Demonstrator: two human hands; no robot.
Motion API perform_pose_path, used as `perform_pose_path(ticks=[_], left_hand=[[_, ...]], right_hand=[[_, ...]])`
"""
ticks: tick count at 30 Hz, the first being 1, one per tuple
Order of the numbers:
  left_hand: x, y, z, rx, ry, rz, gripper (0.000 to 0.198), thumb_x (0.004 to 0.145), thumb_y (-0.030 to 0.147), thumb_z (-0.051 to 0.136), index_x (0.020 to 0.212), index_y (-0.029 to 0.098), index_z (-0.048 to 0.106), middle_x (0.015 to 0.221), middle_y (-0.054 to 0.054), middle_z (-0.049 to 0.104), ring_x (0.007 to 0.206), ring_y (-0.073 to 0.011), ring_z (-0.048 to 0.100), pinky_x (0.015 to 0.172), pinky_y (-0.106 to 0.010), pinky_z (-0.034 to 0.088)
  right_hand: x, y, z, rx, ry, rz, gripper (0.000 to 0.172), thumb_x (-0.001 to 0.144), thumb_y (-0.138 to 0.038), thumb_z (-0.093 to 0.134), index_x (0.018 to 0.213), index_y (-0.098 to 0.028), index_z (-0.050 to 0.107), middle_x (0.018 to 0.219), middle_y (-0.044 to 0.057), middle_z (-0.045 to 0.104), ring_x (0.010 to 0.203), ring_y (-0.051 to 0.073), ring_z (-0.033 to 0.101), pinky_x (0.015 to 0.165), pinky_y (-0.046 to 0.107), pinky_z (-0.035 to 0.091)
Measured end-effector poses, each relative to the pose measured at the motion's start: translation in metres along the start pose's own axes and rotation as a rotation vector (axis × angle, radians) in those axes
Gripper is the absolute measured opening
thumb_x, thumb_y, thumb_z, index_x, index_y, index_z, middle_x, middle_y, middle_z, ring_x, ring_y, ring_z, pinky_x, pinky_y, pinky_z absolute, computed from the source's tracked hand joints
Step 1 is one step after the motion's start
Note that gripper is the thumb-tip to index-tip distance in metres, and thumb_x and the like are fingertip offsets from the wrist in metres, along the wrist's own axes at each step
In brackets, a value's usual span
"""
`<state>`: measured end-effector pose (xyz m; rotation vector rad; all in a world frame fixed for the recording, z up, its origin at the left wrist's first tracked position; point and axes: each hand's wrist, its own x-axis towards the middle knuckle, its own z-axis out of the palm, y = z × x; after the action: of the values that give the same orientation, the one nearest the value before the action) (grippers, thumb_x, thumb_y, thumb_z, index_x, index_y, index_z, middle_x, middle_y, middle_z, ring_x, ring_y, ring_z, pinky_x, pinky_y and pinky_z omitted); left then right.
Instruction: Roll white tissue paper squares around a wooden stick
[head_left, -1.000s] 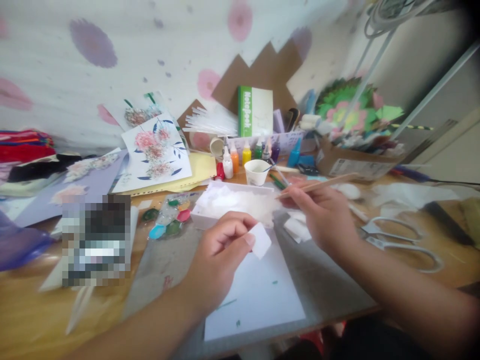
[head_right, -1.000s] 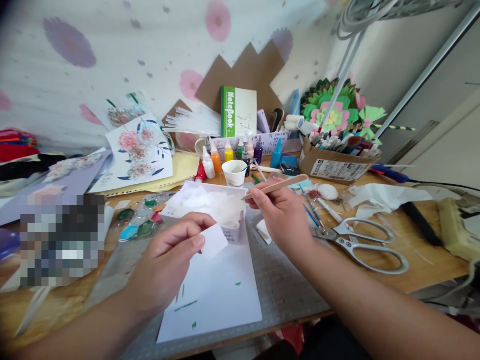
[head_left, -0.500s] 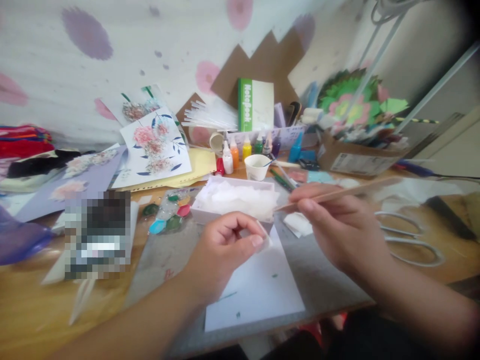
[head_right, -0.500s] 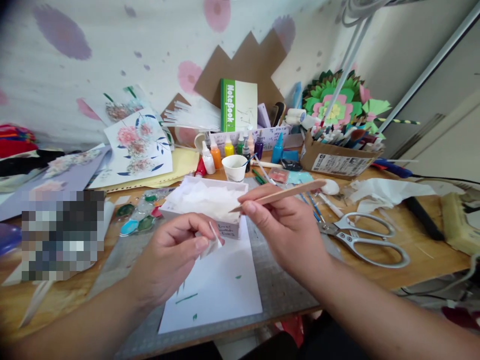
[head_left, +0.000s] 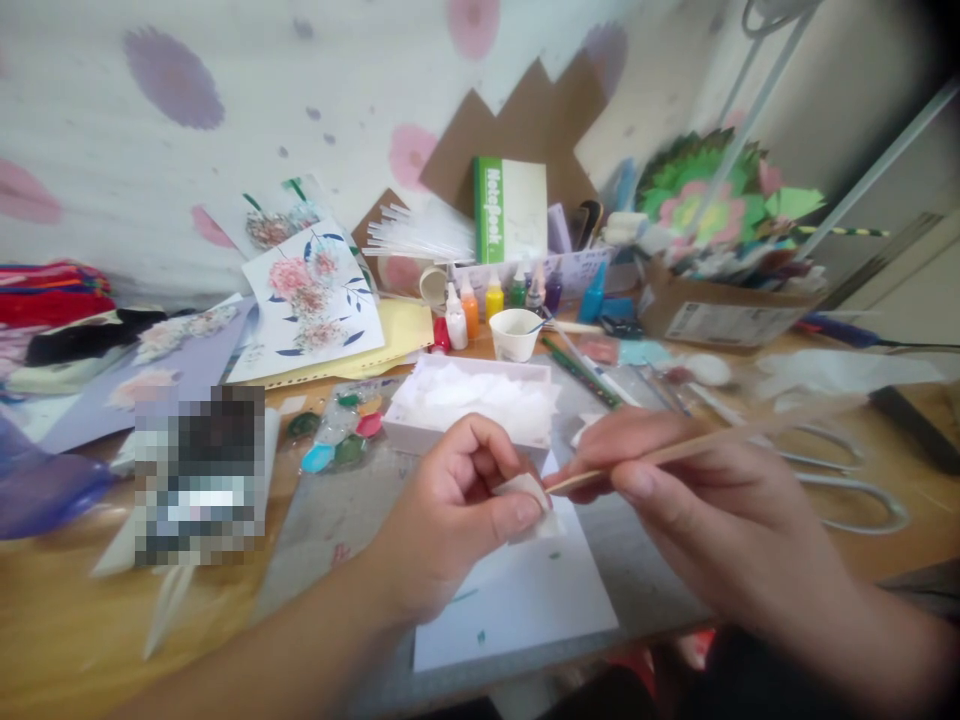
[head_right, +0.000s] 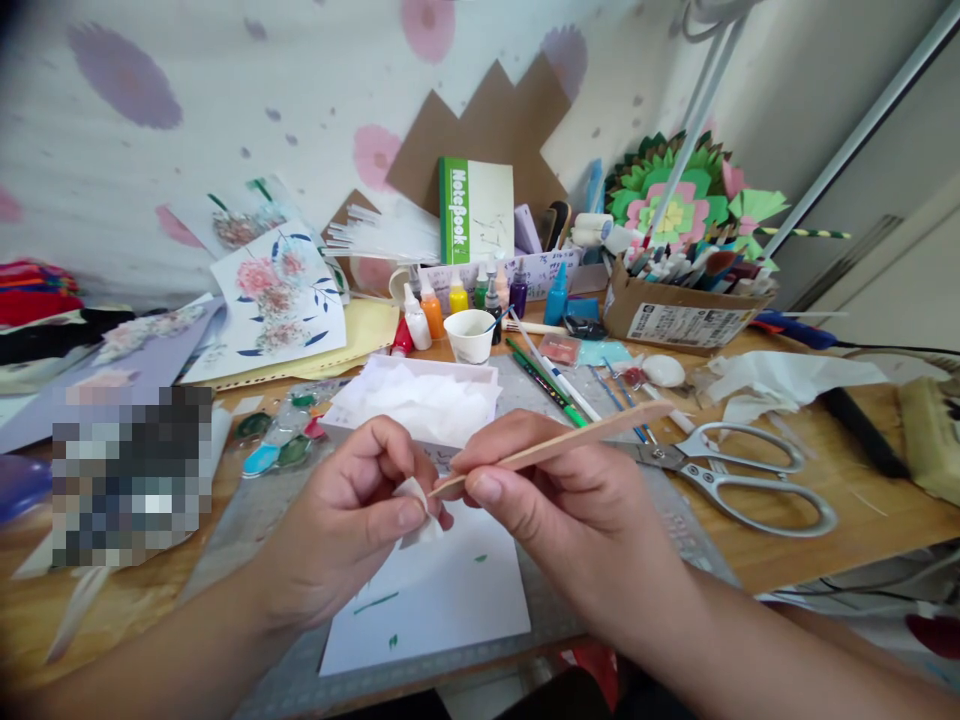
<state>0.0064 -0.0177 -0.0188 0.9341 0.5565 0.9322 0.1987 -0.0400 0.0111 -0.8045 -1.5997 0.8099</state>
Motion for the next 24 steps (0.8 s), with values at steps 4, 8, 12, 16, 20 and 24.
perform_pose_path(ticks=[4, 8, 12, 16, 20, 24], left_hand=[[0.001, 0.000, 0.000, -0.009, -0.013, -0.013, 0.032, 0.074, 0.022, 0.083, 0.082, 0.019, 0.053, 0.071, 0.003, 0.067, 0.067, -0.0112, 0.062, 0.060, -0.021, 0.042], [-0.001, 0.001, 0.001, 0.003, 0.000, -0.025, 0.032, 0.073, 0.023, 0.084, 0.082, 0.018, 0.054, 0.071, 0.003, 0.067, 0.066, -0.0113, 0.062, 0.059, -0.020, 0.041], [-0.001, 0.001, 0.001, 0.009, -0.003, -0.031, 0.032, 0.072, 0.022, 0.084, 0.082, 0.018, 0.054, 0.072, 0.002, 0.067, 0.065, -0.0110, 0.062, 0.058, -0.020, 0.041], [0.000, 0.000, 0.000, 0.019, 0.001, -0.027, 0.032, 0.072, 0.021, 0.084, 0.081, 0.018, 0.054, 0.071, 0.003, 0.066, 0.065, -0.0103, 0.061, 0.058, -0.020, 0.042], [0.000, 0.000, 0.000, 0.041, 0.026, -0.038, 0.031, 0.072, 0.021, 0.084, 0.080, 0.018, 0.054, 0.071, 0.003, 0.065, 0.062, -0.0079, 0.057, 0.056, -0.018, 0.042], [-0.001, 0.000, 0.000, 0.060, 0.046, -0.043, 0.034, 0.069, 0.023, 0.086, 0.078, 0.017, 0.054, 0.070, 0.003, 0.064, 0.059, -0.0061, 0.052, 0.054, -0.016, 0.040]], right_hand=[[-0.001, 0.000, -0.001, -0.013, -0.011, 0.013, 0.015, 0.093, -0.033, 0.066, 0.091, -0.027, 0.080, 0.081, 0.001, 0.075, 0.073, 0.014, 0.069, 0.066, 0.021, 0.059], [-0.003, -0.002, -0.003, -0.036, -0.038, 0.018, 0.018, 0.094, -0.033, 0.065, 0.092, -0.022, 0.080, 0.083, 0.004, 0.076, 0.080, 0.015, 0.071, 0.068, 0.019, 0.058], [-0.003, -0.004, -0.003, -0.063, -0.043, 0.000, 0.022, 0.095, -0.035, 0.064, 0.091, -0.020, 0.079, 0.083, 0.005, 0.077, 0.083, 0.015, 0.071, 0.069, 0.018, 0.058], [-0.001, -0.006, -0.002, -0.118, -0.052, -0.033, 0.024, 0.096, -0.036, 0.062, 0.090, -0.020, 0.078, 0.082, 0.005, 0.077, 0.083, 0.014, 0.072, 0.069, 0.017, 0.058], [0.002, -0.008, -0.004, -0.210, -0.094, -0.072, 0.026, 0.097, -0.036, 0.060, 0.088, -0.019, 0.077, 0.081, 0.004, 0.078, 0.083, 0.014, 0.072, 0.071, 0.017, 0.058], [0.002, -0.011, -0.006, -0.273, -0.115, -0.087, 0.025, 0.098, -0.036, 0.058, 0.089, -0.020, 0.075, 0.083, 0.003, 0.078, 0.085, 0.013, 0.072, 0.073, 0.017, 0.057]])
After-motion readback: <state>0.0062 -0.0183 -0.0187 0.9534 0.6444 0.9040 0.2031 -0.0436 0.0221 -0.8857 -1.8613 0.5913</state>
